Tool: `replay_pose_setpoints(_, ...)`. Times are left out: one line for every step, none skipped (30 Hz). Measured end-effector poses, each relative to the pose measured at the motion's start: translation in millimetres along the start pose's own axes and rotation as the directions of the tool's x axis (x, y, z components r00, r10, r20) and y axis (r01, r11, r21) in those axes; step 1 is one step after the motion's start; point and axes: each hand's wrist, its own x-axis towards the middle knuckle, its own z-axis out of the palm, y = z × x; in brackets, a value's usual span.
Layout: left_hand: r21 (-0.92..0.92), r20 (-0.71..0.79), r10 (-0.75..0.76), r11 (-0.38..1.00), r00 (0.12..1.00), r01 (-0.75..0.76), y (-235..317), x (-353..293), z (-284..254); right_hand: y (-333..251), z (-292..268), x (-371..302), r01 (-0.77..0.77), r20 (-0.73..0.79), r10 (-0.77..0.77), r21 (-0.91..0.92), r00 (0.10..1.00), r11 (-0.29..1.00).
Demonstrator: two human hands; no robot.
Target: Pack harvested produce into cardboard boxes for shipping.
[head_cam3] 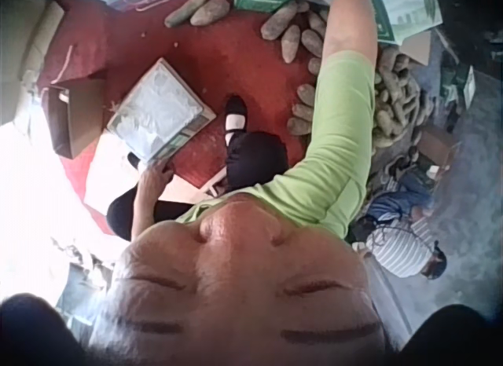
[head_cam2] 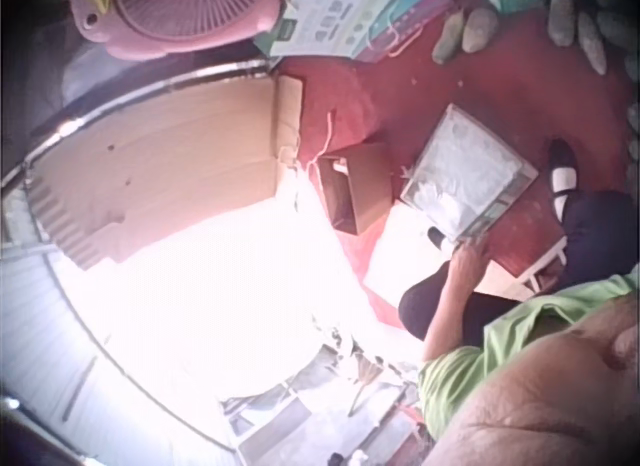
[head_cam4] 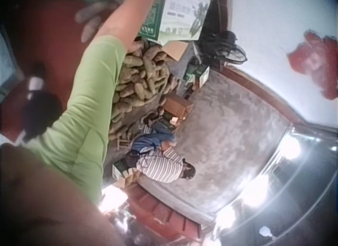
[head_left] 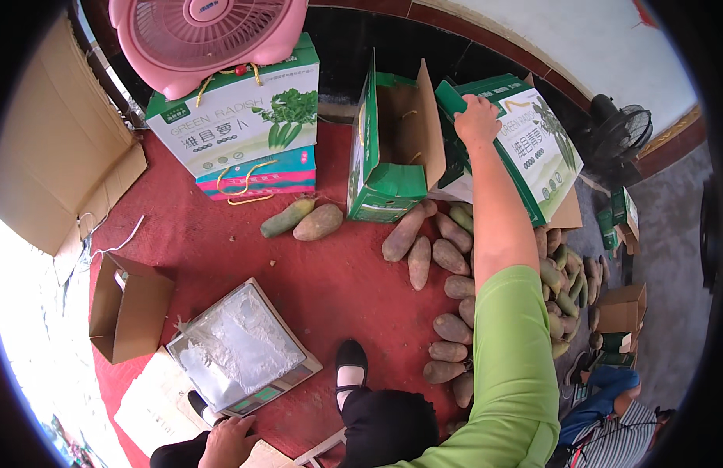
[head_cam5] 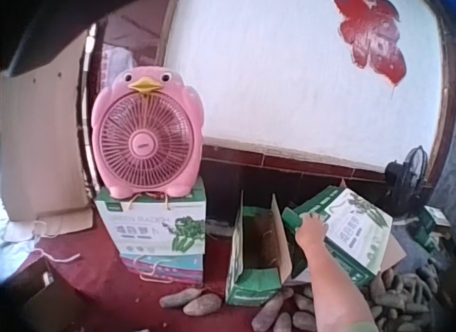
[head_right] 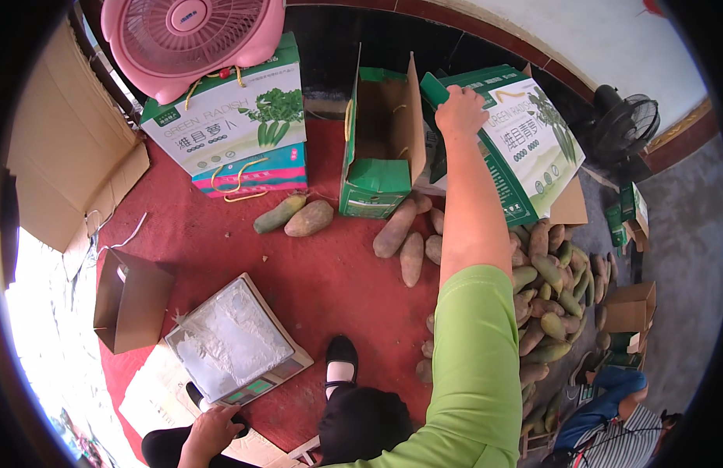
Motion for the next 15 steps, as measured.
replay_pose_setpoints(-0.006,0.005,0.001,1.0,1.0,-0.001,0,1,0,1,1,-1,-0.002,0.003,0.002,-0.004,1.0,1.0)
replay_pose_setpoints(-0.005,0.009,0.004,1.0,1.0,-0.004,0,2,-1,4,1,-4,-0.029,-0.024,0.029,0.026,0.999,0.999)
replay_pose_setpoints(-0.008,0.005,-0.003,1.0,1.0,0.003,1,1,-1,6,-2,-6,-0.054,-0.053,0.057,0.056,0.997,0.997)
replay_pose_setpoints(-0.011,0.001,-0.008,1.0,1.0,0.008,1,1,-2,10,-4,-8,-0.057,-0.056,0.06,0.051,0.997,0.997)
replay_pose_setpoints(-0.009,0.001,0.0,1.0,1.0,0.0,3,0,-4,14,-8,-10,-0.071,-0.062,0.074,0.047,0.995,0.996)
replay_pose_setpoints(-0.005,-0.011,-0.009,1.0,1.0,0.009,6,-2,-4,18,-13,-13,-0.084,-0.069,0.087,0.044,0.994,0.996)
replay_pose_setpoints(0.0,-0.023,-0.016,1.0,1.0,0.016,8,-4,-4,25,-18,-18,-0.086,-0.075,0.088,0.039,0.993,0.996)
replay_pose_setpoints(0.001,-0.026,-0.007,1.0,1.0,0.007,5,-6,-3,34,-22,-25,-0.073,-0.089,0.077,0.05,0.993,0.996)
replay_pose_setpoints(-0.004,-0.051,0.017,1.0,0.999,-0.017,2,-8,1,43,-28,-31,-0.057,-0.107,0.064,0.065,0.992,0.996)
replay_pose_setpoints(-0.009,-0.075,0.038,0.999,0.996,-0.039,1,-11,3,52,-33,-40,-0.056,-0.114,0.063,0.065,0.991,0.996)
replay_pose_setpoints(-0.01,-0.081,0.042,0.999,0.996,-0.043,0,-14,5,63,-39,-49,-0.024,-0.124,0.038,0.114,0.992,0.993)
replay_pose_setpoints(-0.007,-0.083,0.047,0.999,0.995,-0.048,3,-17,4,76,-48,-59,0.01,-0.137,0.012,0.156,0.991,0.988)
replay_pose_setpoints(-0.004,-0.089,0.044,0.999,0.995,-0.044,4,-21,5,86,-56,-70,0.013,-0.144,0.01,0.158,0.989,0.987)
replay_pose_setpoints(0.005,-0.101,0.088,0.996,0.991,-0.088,-3,-22,10,96,-65,-82,0.058,-0.197,-0.018,0.199,0.98,0.978)
replay_pose_setpoints(0.006,-0.106,0.102,0.995,0.989,-0.102,-6,-21,13,112,-78,-90,0.101,-0.256,-0.041,0.225,0.966,0.969)
